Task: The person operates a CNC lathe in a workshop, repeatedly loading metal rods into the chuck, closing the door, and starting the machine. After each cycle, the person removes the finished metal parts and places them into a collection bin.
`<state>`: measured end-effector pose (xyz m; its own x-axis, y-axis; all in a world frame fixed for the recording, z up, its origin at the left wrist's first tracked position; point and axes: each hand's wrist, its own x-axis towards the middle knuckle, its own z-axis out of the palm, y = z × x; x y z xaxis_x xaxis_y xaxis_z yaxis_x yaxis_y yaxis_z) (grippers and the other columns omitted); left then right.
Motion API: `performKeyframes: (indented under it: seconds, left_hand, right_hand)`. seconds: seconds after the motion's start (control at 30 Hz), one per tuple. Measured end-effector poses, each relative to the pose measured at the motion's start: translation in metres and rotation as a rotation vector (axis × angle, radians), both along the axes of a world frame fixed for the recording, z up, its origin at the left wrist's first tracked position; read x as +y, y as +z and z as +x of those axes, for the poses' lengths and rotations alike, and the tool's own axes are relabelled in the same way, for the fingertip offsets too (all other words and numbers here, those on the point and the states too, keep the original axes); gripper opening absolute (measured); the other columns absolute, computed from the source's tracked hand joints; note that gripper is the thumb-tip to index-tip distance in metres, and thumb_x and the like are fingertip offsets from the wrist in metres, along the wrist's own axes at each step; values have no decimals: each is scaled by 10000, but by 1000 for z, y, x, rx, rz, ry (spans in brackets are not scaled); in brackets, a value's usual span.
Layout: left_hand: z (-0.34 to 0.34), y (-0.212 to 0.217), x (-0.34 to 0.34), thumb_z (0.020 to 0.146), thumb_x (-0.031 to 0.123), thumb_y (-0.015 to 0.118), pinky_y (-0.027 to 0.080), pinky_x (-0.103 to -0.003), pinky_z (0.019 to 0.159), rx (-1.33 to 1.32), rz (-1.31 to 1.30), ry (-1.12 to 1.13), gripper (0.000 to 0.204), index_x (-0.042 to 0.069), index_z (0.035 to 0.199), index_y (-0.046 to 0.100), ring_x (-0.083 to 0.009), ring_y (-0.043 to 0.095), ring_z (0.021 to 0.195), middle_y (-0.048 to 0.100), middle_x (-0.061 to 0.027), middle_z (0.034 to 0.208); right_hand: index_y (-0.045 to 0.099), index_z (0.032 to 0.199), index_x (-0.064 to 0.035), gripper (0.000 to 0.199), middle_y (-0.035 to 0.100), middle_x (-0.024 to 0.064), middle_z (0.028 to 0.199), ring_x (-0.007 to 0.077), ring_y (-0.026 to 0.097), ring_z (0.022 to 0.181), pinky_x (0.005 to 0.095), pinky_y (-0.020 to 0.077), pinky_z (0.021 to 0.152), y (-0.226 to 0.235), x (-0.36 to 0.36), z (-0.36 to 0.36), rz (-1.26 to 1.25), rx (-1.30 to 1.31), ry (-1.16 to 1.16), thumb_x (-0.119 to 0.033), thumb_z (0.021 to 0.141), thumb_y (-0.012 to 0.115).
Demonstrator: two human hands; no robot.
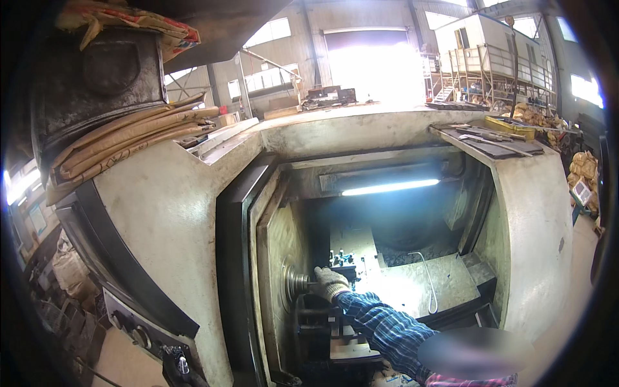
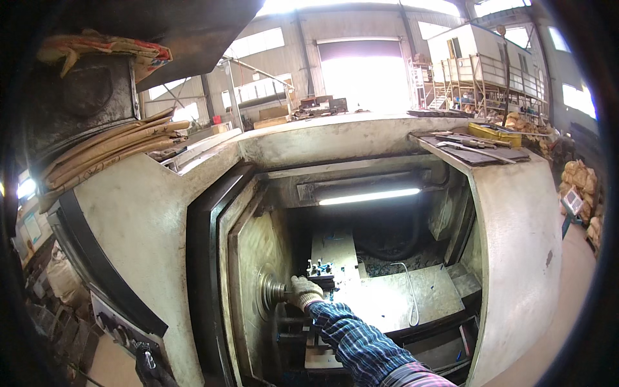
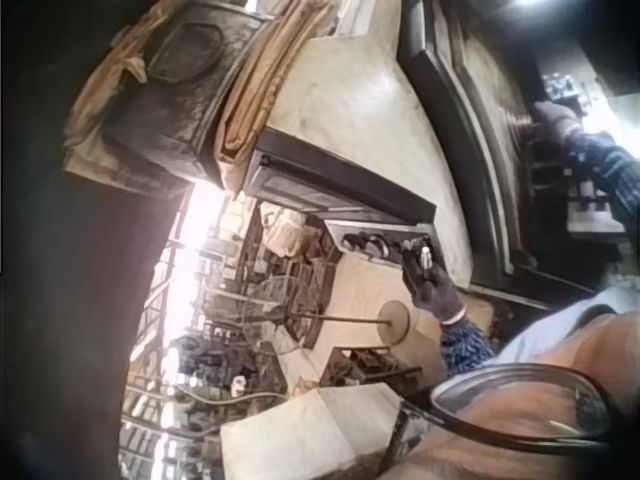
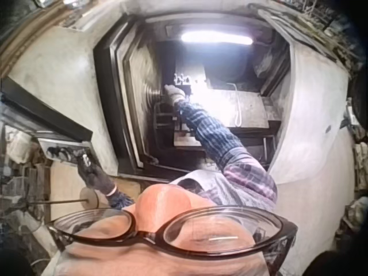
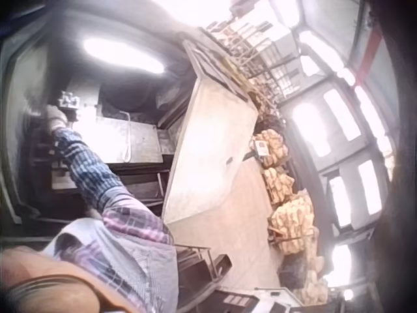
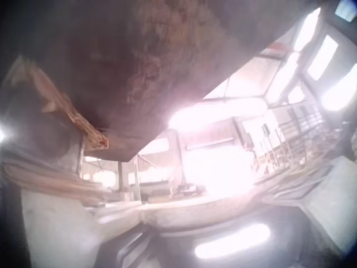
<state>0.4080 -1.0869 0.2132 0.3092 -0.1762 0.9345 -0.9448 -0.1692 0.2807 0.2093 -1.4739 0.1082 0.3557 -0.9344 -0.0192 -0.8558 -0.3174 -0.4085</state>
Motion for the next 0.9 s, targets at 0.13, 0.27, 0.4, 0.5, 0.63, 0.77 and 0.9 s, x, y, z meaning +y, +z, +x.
performKeyframes:
  seconds: [0.13,0.27,0.4,0.5,0.63,0.77,0.9]
  left_hand:
    - [5,-2,7,980,65,644,570,-423,892,12,66,83,274,-95,1199,678,-366,694,1030,691,-244,1205]
    - [1,-14,10,981,84,654,569,-408,869,258,-27,-37,300,-81,1230,670,-320,702,1024,694,-232,1209]
    - [-4,-53,11,997,115,642,572,-388,823,546,-239,-251,314,-56,1260,665,-277,709,1010,699,-217,1204]
    - [-57,-36,6,1046,235,597,547,-336,716,1348,-398,-1727,337,4,1286,652,-188,669,844,709,-168,1170]
    - [-123,-52,-40,1058,295,578,525,-331,694,1402,66,-1615,357,30,1289,638,-164,615,766,711,-118,1090]
    - [-146,-35,-70,1049,371,581,512,-352,713,1831,256,-1584,370,62,1250,620,-148,547,715,662,-38,951]
    - [-162,-48,-101,1032,411,595,497,-385,774,2119,184,-1613,328,110,1163,604,-145,529,751,541,27,818]
  right_hand:
    - [523,1297,-93,568,630,190,1244,390,608,1213,488,509,996,-10,3,1,-214,-156,57,-431,878,703]
    - [566,1223,-99,480,637,161,1144,397,644,1082,470,551,867,-13,29,-16,-577,-400,118,-349,851,738]
    - [570,1304,-73,430,640,111,1192,260,665,1050,387,570,852,11,123,-17,101,-885,358,-237,928,699]
    - [535,1407,-67,415,637,71,1213,177,646,1046,321,542,921,-16,190,-35,674,-1228,691,-137,1005,615]
    - [556,1414,-76,412,659,84,1187,176,642,1051,329,519,931,35,263,-75,268,-869,761,-170,1016,600]
    - [624,1358,-87,432,689,164,1200,246,658,1078,391,514,920,-14,280,-133,132,-559,413,-293,980,663]
    - [626,1336,-56,410,724,163,1070,238,696,912,391,542,769,27,317,-174,89,-570,257,-251,976,656]
